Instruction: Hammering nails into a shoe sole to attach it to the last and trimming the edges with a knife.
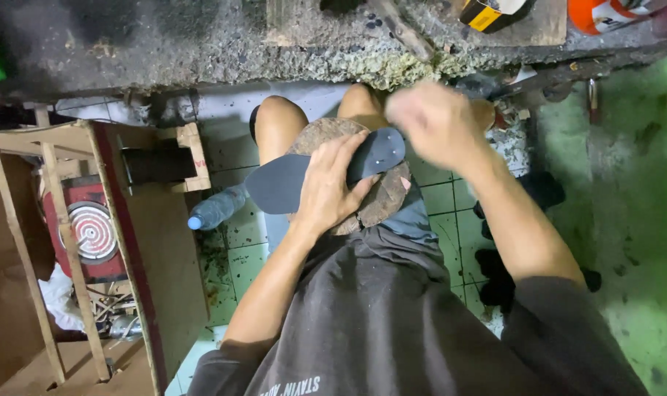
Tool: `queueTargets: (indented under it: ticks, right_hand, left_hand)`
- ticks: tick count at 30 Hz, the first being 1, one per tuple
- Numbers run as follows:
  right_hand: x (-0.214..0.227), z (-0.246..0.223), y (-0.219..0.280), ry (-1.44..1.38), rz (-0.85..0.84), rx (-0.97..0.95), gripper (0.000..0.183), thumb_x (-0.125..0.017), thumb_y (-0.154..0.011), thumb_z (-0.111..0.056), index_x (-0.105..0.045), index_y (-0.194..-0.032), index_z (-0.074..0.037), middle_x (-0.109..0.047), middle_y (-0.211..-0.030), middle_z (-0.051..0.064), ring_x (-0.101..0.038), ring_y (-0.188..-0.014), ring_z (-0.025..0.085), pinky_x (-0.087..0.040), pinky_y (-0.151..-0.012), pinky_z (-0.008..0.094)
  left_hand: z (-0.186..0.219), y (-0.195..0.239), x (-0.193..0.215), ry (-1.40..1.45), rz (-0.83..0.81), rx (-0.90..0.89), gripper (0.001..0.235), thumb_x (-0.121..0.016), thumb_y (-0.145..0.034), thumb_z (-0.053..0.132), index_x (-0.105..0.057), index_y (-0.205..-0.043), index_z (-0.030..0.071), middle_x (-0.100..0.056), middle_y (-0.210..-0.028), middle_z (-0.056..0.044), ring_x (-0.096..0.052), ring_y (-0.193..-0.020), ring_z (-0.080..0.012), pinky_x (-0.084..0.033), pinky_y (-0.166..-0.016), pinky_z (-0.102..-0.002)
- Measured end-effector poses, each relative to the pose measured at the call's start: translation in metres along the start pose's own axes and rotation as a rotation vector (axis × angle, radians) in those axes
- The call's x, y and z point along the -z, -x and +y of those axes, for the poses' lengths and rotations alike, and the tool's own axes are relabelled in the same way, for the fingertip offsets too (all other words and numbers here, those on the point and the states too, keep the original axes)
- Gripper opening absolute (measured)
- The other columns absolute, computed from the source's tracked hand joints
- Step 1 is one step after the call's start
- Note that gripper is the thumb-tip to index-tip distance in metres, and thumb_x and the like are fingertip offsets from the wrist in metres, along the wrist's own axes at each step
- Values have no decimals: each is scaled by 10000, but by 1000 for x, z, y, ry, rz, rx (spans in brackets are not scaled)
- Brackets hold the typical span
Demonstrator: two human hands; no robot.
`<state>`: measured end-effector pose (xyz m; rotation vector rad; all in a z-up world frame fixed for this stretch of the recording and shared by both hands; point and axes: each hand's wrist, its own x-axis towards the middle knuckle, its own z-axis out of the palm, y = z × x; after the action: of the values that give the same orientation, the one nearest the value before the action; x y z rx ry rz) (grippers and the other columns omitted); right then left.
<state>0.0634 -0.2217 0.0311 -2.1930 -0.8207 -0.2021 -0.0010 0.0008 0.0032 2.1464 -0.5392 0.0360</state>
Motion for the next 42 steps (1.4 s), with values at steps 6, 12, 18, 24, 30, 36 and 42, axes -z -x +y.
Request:
queueTargets:
  ticks: [6, 12, 18, 24, 30, 36, 42]
  right_hand:
    - [-10, 50, -102, 415, -160, -815, 639, -600, -1049, -411, -319, -1534, -103, -262, -1601, 149, -245, -1453, 316, -167, -1180, 557]
    - [16, -13, -72, 108, -62, -524, 489, -464, -1120, -164, -254, -1544, -42, -326, -1594, 224, -494, -1378, 414, -456, -1084, 491]
    - [18, -101, 74, 146, 134, -585, 260, -626, -1032, -237, -642, -1243, -86, -657, -761, 208, -674, -855, 459, -504, -650, 495]
    - [-9, -88, 87, 135, 127, -676, 286, -601, -1030, -271, -624, -1202, -44, -643, -730, 220, -672, -829, 460, -477, -613, 502]
    - [-16, -96, 155, 83, 59, -717, 344, -571, -1028, -312, -602, -1152, 7, -626, -692, 234, -671, -797, 461, -445, -568, 511]
    - [-30, -81, 136, 47, 51, -785, 420, -542, -1026, -353, -580, -1103, 58, -609, -655, 248, -669, -765, 462, -412, -522, 519]
    - [-10, -95, 115, 128, 145, -701, 228, -648, -972, -388, -675, -983, -162, -665, -688, 45, -690, -702, 341, -493, -570, 396]
  left_hand:
    - [-1, -7, 1, 19, -79, 22, 659, -696, -865, 269, -429, -1441, 92, -589, -1345, -145, -554, -1181, -370, -431, -983, -476]
    - [2, -5, 2, 26, -36, 134, 782, -785, -770, 171, -404, -1449, 100, -606, -1351, -123, -556, -1164, -333, -444, -972, -443]
    - [-8, -2, -9, 78, 44, 167, 877, -884, -674, 155, -482, -1454, 146, -670, -1237, -68, -609, -1174, -277, -442, -1012, -383]
    - [-1, -3, -8, 70, 42, 154, 900, -898, -677, 167, -458, -1462, 156, -666, -1234, -79, -620, -1168, -296, -451, -1011, -399]
    - [-3, 2, -7, 10, 43, 212, 858, -874, -702, 171, -466, -1456, 130, -671, -1212, -100, -629, -1135, -319, -444, -1008, -414]
    - [4, -4, 0, 39, 11, 170, 926, -895, -677, 163, -437, -1482, 146, -677, -1248, -79, -629, -1170, -299, -443, -1032, -407]
    - [-1, -2, -6, 21, 30, 215, 891, -877, -684, 194, -457, -1469, 161, -660, -1230, -66, -616, -1153, -299, -433, -1019, -404]
